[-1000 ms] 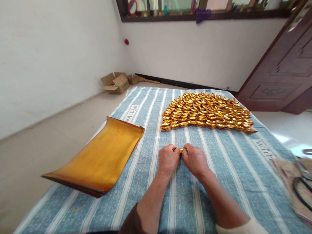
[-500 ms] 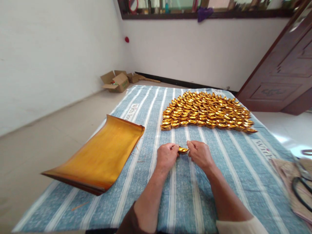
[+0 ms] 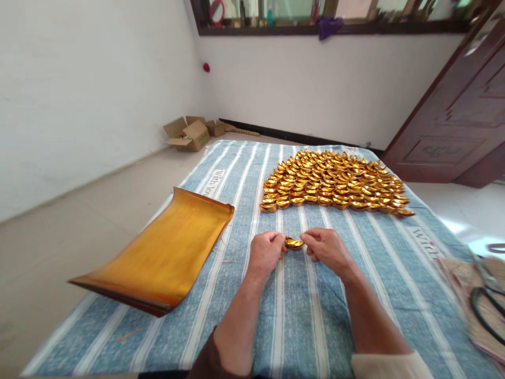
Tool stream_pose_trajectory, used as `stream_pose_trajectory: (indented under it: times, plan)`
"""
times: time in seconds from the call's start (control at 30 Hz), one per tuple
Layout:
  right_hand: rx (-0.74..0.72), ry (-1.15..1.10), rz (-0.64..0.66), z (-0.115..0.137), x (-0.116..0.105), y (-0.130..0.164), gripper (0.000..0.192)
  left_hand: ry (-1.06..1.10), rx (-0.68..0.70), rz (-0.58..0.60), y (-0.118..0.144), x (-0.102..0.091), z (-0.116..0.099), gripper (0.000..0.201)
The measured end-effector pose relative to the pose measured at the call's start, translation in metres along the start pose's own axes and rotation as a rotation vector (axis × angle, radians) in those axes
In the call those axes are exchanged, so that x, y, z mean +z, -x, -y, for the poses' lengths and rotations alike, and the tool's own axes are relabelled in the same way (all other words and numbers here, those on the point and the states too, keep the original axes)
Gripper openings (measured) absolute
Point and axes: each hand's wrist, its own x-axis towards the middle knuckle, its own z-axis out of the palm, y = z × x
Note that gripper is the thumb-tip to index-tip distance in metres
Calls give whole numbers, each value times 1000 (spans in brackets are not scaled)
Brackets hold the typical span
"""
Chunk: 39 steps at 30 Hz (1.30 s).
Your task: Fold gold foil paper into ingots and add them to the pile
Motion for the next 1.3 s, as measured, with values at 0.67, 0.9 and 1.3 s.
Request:
stream_pose_trajectory:
  times: [0.67,0.9,1.3]
  plan:
    - [-138,-48,88,-6,-1,-3,13,-19,35,-31,-2,-4,3,24]
    - [-205,126,-29,-6,-13,-6,16,-22,31,-33,-3,-5,4,24]
    - [-270,442,-102,5,-65,-71,19,-12,31,-20,-8,-5,8,22]
